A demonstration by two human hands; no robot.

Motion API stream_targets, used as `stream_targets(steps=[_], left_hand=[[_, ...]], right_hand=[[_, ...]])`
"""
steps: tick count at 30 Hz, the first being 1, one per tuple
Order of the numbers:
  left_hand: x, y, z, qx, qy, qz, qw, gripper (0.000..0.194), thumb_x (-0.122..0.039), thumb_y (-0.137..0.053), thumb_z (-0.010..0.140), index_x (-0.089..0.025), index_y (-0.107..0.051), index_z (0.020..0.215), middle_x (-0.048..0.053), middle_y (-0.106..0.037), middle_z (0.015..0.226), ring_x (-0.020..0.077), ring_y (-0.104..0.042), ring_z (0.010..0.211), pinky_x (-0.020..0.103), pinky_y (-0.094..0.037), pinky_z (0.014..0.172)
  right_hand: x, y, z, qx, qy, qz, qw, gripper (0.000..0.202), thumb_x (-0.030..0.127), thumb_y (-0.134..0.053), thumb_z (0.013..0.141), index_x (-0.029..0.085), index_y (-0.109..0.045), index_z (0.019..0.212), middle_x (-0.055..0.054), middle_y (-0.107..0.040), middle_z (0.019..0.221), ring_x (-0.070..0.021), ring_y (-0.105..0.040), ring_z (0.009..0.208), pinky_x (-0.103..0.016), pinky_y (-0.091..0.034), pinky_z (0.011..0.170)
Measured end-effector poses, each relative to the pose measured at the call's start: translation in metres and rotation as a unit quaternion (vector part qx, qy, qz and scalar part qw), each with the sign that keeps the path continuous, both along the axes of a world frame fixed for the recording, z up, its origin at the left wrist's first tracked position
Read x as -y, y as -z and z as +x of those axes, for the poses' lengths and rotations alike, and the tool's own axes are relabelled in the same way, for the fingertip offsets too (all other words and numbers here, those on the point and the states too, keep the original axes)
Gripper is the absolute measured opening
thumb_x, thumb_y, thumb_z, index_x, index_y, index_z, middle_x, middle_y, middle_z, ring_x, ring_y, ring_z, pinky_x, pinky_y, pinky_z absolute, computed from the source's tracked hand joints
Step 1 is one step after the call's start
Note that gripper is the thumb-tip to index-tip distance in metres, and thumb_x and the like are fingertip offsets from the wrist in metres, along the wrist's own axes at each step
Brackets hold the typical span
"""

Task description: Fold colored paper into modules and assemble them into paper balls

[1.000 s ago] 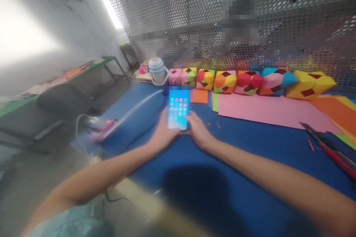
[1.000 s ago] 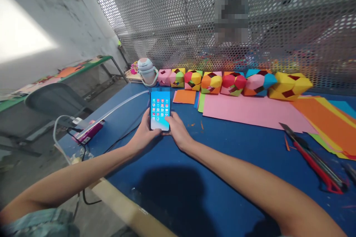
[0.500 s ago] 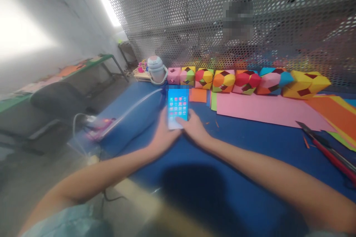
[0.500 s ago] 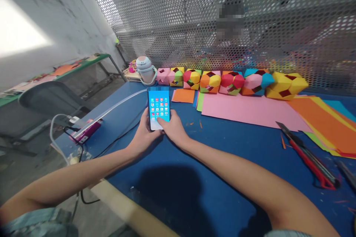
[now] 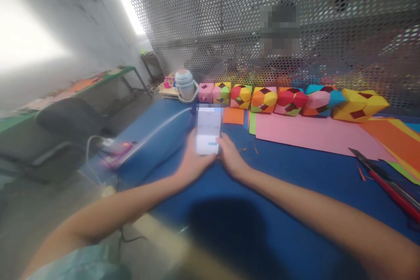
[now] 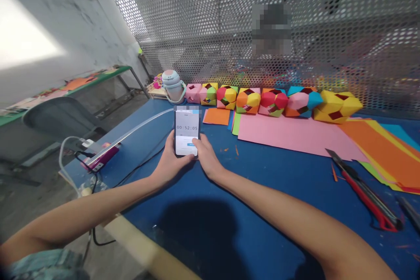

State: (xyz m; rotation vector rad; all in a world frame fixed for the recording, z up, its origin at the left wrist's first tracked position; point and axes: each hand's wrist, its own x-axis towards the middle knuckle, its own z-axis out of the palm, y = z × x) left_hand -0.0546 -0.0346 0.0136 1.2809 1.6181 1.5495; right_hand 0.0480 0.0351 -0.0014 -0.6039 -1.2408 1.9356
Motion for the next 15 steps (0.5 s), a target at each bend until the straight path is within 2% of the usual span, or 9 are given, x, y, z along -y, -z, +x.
stream_targets(steps=[5,9,15], left_hand=[[-0.001,-0.002,0.003,-0.010,-0.034,-0.009,0.999,0.078,-0.017,-0.075,0.061,-0.018,-0.038,0.129,0.013,-0.051,0.128,0.0274,-0.053,0.116,0.045,-0.041,0.102],[-0.002,-0.004,0.004,-0.014,-0.026,0.001,1.000,0.082,-0.017,-0.077,0.058,-0.019,-0.036,0.129,0.013,-0.052,0.128,0.0273,-0.054,0.116,0.043,-0.042,0.101],[-0.003,-0.001,0.002,-0.033,-0.019,0.010,0.999,0.080,-0.015,-0.074,0.061,-0.018,-0.036,0.132,0.014,-0.048,0.133,0.0273,-0.050,0.121,0.042,-0.038,0.104]], right_hand=[[0.001,0.006,-0.007,-0.009,0.003,-0.033,0.999,0.024,0.039,-0.049,0.082,0.023,-0.052,0.100,-0.003,-0.067,0.099,-0.0212,-0.065,0.091,-0.033,-0.054,0.071],[0.000,0.002,-0.007,-0.017,0.018,-0.015,1.000,0.022,0.037,-0.048,0.081,0.022,-0.053,0.096,-0.003,-0.067,0.101,-0.0206,-0.064,0.094,-0.033,-0.053,0.075],[-0.002,-0.007,0.000,0.053,0.027,0.036,0.998,0.021,0.025,-0.052,0.073,0.019,-0.056,0.093,-0.004,-0.069,0.098,-0.0210,-0.063,0.094,-0.035,-0.052,0.081]])
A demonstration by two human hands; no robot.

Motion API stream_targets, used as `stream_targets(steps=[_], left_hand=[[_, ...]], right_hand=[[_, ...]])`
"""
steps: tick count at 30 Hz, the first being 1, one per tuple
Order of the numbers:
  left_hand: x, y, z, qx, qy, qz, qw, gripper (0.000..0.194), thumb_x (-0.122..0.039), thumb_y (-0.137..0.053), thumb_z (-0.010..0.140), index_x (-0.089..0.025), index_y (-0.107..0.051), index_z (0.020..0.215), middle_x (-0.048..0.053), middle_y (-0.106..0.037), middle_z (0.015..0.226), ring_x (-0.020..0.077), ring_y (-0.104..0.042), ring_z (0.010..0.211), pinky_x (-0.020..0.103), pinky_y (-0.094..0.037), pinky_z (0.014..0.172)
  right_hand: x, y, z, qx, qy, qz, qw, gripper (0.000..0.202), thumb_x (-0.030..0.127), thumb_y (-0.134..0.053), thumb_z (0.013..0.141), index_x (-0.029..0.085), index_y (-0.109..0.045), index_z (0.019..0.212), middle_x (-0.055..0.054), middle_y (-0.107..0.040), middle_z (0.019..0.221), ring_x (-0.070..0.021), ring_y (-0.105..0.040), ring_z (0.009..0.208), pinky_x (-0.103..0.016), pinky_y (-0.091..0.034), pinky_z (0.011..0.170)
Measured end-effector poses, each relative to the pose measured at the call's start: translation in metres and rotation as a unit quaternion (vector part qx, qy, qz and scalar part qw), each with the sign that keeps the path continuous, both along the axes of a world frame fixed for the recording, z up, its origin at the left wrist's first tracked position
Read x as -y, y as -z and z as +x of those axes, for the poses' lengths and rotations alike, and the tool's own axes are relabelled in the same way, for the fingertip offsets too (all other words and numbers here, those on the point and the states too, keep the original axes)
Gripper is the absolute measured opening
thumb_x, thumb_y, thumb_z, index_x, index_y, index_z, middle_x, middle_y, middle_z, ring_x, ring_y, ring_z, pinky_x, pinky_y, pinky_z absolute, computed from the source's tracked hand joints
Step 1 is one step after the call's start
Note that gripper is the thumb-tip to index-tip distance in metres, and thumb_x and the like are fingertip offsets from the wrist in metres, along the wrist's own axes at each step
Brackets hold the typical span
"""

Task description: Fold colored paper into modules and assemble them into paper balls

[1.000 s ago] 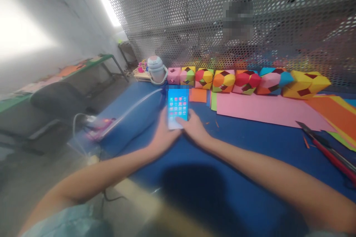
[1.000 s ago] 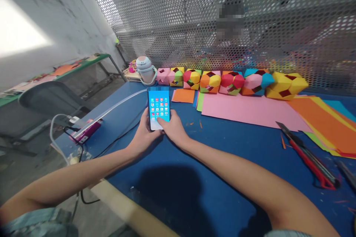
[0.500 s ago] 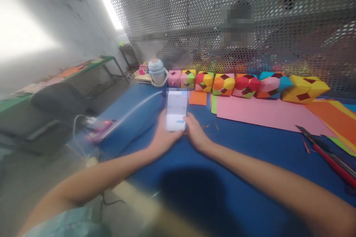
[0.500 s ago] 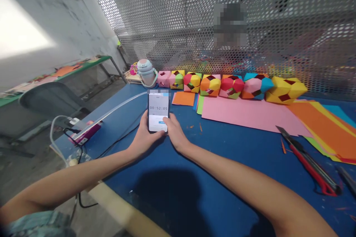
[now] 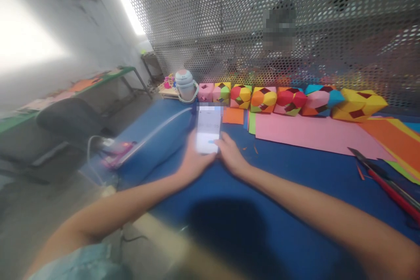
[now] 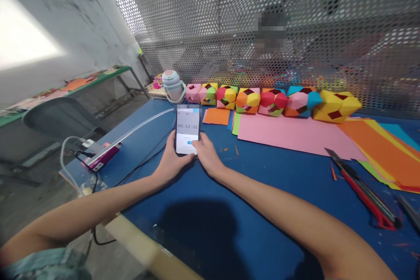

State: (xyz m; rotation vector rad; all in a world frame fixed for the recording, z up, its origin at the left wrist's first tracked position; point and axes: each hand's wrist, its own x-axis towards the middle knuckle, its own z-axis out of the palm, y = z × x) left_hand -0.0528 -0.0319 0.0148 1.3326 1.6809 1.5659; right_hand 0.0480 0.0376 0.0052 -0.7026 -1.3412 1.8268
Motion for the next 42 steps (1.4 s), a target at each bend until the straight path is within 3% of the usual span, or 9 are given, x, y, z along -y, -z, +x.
stream_targets(steps=[9,13,19,29,36,42], left_hand=[[0.001,0.001,-0.001,0.020,0.004,-0.007,1.000,0.077,-0.014,-0.072,0.061,-0.018,-0.039,0.130,0.013,-0.052,0.129,0.0265,-0.054,0.115,0.042,-0.043,0.100],[0.002,0.001,-0.001,0.019,0.010,-0.009,1.000,0.076,-0.015,-0.072,0.062,-0.018,-0.039,0.131,0.014,-0.051,0.131,0.0271,-0.053,0.117,0.043,-0.041,0.102],[0.003,0.002,-0.002,0.015,0.016,-0.014,1.000,0.078,-0.016,-0.071,0.064,-0.018,-0.035,0.132,0.014,-0.051,0.132,0.0269,-0.052,0.120,0.044,-0.038,0.105],[0.000,0.006,-0.002,-0.039,0.009,-0.002,0.999,0.086,-0.020,-0.076,0.063,-0.020,-0.032,0.136,0.015,-0.044,0.138,0.0275,-0.046,0.127,0.043,-0.033,0.109],[-0.001,0.011,0.000,-0.043,0.016,0.005,0.999,0.084,-0.019,-0.076,0.062,-0.019,-0.033,0.134,0.014,-0.049,0.133,0.0275,-0.051,0.121,0.044,-0.038,0.106],[0.002,0.015,0.003,0.034,0.011,0.014,0.999,0.077,-0.020,-0.074,0.065,-0.020,-0.036,0.131,0.013,-0.052,0.131,0.0264,-0.053,0.119,0.042,-0.039,0.105]], right_hand=[[-0.001,0.008,-0.001,-0.007,-0.007,0.025,1.000,0.027,0.024,-0.056,0.073,0.020,-0.052,0.100,-0.005,-0.068,0.106,-0.0198,-0.064,0.097,-0.038,-0.050,0.090],[0.001,0.005,0.001,-0.019,-0.018,0.006,1.000,0.029,0.027,-0.055,0.073,0.019,-0.054,0.101,-0.007,-0.068,0.107,-0.0217,-0.062,0.102,-0.038,-0.048,0.092],[0.001,0.008,0.001,-0.067,-0.042,-0.043,0.996,0.025,0.028,-0.051,0.073,0.021,-0.058,0.097,-0.004,-0.067,0.106,-0.0233,-0.059,0.107,-0.035,-0.052,0.081],[0.004,0.003,-0.009,-0.176,-0.018,-0.094,0.980,0.019,0.029,-0.054,0.071,0.020,-0.057,0.087,-0.003,-0.068,0.098,-0.0232,-0.061,0.101,-0.037,-0.049,0.085],[-0.001,0.014,-0.010,-0.129,0.016,-0.056,0.990,0.018,0.035,-0.054,0.073,0.020,-0.057,0.083,-0.001,-0.068,0.090,-0.0204,-0.060,0.092,-0.034,-0.047,0.081],[-0.004,0.011,-0.005,-0.108,0.041,-0.007,0.993,0.019,0.037,-0.055,0.076,0.019,-0.059,0.081,-0.001,-0.068,0.086,-0.0195,-0.060,0.087,-0.031,-0.046,0.078]])
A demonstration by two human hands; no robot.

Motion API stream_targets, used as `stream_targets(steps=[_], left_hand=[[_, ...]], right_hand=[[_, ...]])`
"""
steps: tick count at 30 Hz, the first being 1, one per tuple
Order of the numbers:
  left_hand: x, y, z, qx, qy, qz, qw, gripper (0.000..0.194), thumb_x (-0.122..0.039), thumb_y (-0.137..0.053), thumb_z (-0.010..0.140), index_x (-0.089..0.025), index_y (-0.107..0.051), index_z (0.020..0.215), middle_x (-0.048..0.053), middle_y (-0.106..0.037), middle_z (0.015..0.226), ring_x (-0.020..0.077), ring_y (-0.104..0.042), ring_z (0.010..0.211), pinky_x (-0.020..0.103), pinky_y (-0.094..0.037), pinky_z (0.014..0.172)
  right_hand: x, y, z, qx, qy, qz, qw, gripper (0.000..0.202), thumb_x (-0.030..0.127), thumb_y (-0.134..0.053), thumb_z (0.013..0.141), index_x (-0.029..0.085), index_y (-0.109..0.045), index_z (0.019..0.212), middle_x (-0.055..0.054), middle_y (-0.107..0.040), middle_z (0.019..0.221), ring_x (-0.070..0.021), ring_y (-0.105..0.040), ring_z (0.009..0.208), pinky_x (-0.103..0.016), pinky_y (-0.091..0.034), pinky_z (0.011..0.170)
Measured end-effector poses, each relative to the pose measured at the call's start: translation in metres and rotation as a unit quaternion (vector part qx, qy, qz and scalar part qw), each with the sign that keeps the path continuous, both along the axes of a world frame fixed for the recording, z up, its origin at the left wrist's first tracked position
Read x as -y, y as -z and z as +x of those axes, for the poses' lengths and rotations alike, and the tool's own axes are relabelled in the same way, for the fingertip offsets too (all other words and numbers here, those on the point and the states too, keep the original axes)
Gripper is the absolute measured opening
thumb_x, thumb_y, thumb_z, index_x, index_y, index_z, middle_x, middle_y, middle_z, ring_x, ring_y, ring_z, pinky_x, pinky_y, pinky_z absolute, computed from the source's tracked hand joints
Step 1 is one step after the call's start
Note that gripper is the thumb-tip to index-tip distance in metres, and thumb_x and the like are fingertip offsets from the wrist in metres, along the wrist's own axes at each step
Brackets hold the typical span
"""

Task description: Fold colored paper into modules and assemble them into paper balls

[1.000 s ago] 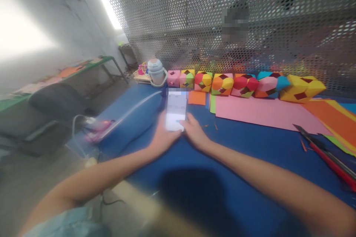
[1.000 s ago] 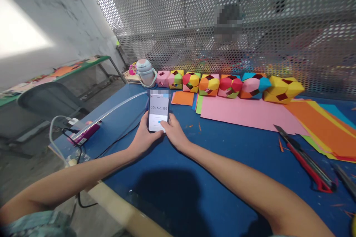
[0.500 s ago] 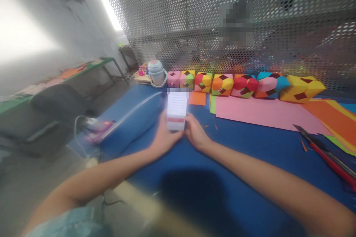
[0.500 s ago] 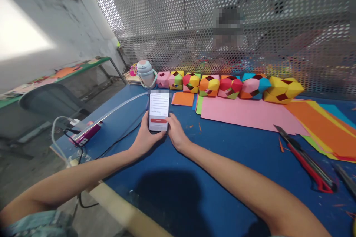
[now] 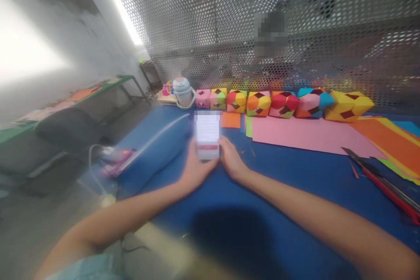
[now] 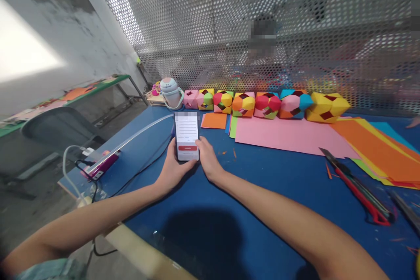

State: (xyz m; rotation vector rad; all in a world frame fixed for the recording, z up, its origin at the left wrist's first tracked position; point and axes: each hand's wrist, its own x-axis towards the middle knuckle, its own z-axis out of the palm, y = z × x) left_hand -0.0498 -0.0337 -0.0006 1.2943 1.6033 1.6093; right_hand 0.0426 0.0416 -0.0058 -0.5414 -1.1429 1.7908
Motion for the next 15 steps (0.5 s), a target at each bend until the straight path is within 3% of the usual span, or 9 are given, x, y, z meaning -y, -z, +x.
stream_targets(steps=[4,8,12,15], left_hand=[[-0.007,-0.001,0.001,0.126,-0.010,0.021,0.992,0.058,-0.023,-0.068,0.072,-0.023,-0.044,0.124,0.008,-0.056,0.127,0.0240,-0.054,0.119,0.041,-0.040,0.104],[-0.025,-0.018,0.010,0.263,-0.016,0.029,0.964,0.033,-0.033,-0.062,0.078,-0.019,-0.056,0.107,0.005,-0.067,0.110,0.0233,-0.061,0.107,0.041,-0.046,0.097],[-0.046,-0.036,0.024,0.351,0.042,0.013,0.935,0.027,-0.036,-0.054,0.083,-0.014,-0.065,0.094,0.006,-0.072,0.097,0.0238,-0.065,0.099,0.038,-0.050,0.091],[-0.057,-0.041,0.032,0.390,0.051,-0.001,0.920,0.023,-0.031,-0.053,0.083,-0.013,-0.067,0.089,0.005,-0.074,0.088,0.0225,-0.068,0.093,0.035,-0.051,0.088]], right_hand=[[-0.005,-0.008,0.006,0.004,0.014,0.032,0.999,0.024,0.039,-0.053,0.078,0.019,-0.061,0.088,-0.001,-0.068,0.091,-0.0199,-0.060,0.088,-0.032,-0.045,0.081],[-0.016,-0.015,0.014,0.035,0.053,0.111,0.992,0.026,0.039,-0.048,0.081,0.019,-0.063,0.088,-0.003,-0.068,0.097,-0.0202,-0.058,0.094,-0.032,-0.043,0.086],[-0.034,-0.015,0.021,0.049,0.096,0.130,0.986,0.029,0.043,-0.045,0.082,0.020,-0.061,0.077,-0.003,-0.067,0.088,-0.0200,-0.057,0.088,-0.032,-0.043,0.083],[-0.048,-0.013,0.026,0.051,0.104,0.122,0.986,0.034,0.047,-0.042,0.084,0.020,-0.059,0.072,-0.002,-0.066,0.080,-0.0193,-0.057,0.082,-0.032,-0.044,0.079]])
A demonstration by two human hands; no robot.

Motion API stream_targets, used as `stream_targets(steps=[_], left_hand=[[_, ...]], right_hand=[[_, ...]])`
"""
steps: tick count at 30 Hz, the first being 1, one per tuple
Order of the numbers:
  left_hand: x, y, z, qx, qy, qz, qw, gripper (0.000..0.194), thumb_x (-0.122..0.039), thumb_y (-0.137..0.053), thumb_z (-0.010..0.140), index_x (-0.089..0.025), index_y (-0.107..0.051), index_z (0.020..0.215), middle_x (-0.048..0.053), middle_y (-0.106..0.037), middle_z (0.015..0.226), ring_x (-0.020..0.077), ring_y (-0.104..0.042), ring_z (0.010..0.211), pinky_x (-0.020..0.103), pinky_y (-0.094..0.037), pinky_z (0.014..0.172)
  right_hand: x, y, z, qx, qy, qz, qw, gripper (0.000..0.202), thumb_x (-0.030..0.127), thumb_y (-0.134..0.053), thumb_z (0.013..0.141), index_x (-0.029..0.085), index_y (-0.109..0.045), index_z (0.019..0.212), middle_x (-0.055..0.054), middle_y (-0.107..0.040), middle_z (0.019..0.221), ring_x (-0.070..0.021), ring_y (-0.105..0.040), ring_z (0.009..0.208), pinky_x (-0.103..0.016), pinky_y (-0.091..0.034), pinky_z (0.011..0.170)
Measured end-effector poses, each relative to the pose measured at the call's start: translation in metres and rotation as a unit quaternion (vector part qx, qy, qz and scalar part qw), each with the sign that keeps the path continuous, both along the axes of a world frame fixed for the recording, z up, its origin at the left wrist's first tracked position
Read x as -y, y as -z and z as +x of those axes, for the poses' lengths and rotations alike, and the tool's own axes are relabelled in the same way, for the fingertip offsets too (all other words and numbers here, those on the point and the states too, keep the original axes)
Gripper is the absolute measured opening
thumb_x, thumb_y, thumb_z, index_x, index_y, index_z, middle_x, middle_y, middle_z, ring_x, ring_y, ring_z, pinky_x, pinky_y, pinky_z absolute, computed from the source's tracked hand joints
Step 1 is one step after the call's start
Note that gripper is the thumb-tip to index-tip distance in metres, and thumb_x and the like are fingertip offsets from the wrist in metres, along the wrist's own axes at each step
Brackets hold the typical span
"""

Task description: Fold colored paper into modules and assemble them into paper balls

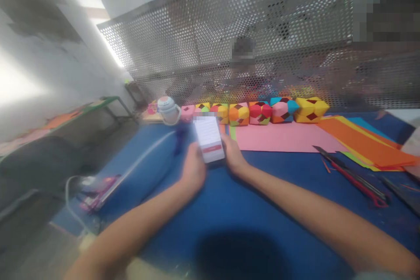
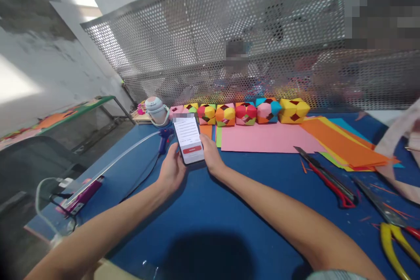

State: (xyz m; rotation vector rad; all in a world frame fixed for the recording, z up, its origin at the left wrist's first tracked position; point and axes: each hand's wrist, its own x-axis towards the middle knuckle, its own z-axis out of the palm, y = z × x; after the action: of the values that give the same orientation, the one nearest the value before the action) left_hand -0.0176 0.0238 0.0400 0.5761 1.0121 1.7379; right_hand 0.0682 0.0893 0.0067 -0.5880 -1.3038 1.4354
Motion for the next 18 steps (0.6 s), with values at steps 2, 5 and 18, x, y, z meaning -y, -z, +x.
stream_targets(steps=[2,5,18], left_hand=[[-0.005,0.001,0.003,0.005,-0.004,-0.011,1.000,0.021,-0.027,-0.052,0.082,-0.014,-0.067,0.085,0.004,-0.074,0.083,0.0215,-0.068,0.090,0.035,-0.052,0.086],[-0.008,0.006,0.006,0.004,-0.014,-0.020,1.000,0.019,-0.024,-0.051,0.083,-0.014,-0.067,0.081,0.003,-0.073,0.077,0.0202,-0.069,0.085,0.034,-0.053,0.085],[-0.009,0.023,0.006,-0.003,-0.003,-0.023,1.000,0.023,-0.027,-0.055,0.081,-0.012,-0.068,0.091,0.007,-0.074,0.093,0.0210,-0.068,0.091,0.034,-0.050,0.090]], right_hand=[[-0.007,0.000,0.003,0.000,-0.003,-0.002,1.000,0.035,0.048,-0.043,0.084,0.020,-0.061,0.073,-0.001,-0.066,0.080,-0.0192,-0.057,0.083,-0.032,-0.044,0.079],[-0.014,-0.004,0.009,-0.001,-0.007,-0.003,1.000,0.032,0.047,-0.047,0.082,0.019,-0.063,0.078,-0.001,-0.067,0.084,-0.0190,-0.057,0.084,-0.032,-0.045,0.078],[-0.026,-0.010,0.020,0.019,-0.062,-0.032,0.997,0.029,0.036,-0.063,0.067,0.016,-0.066,0.089,-0.002,-0.070,0.076,-0.0217,-0.062,0.081,-0.034,-0.047,0.073]])
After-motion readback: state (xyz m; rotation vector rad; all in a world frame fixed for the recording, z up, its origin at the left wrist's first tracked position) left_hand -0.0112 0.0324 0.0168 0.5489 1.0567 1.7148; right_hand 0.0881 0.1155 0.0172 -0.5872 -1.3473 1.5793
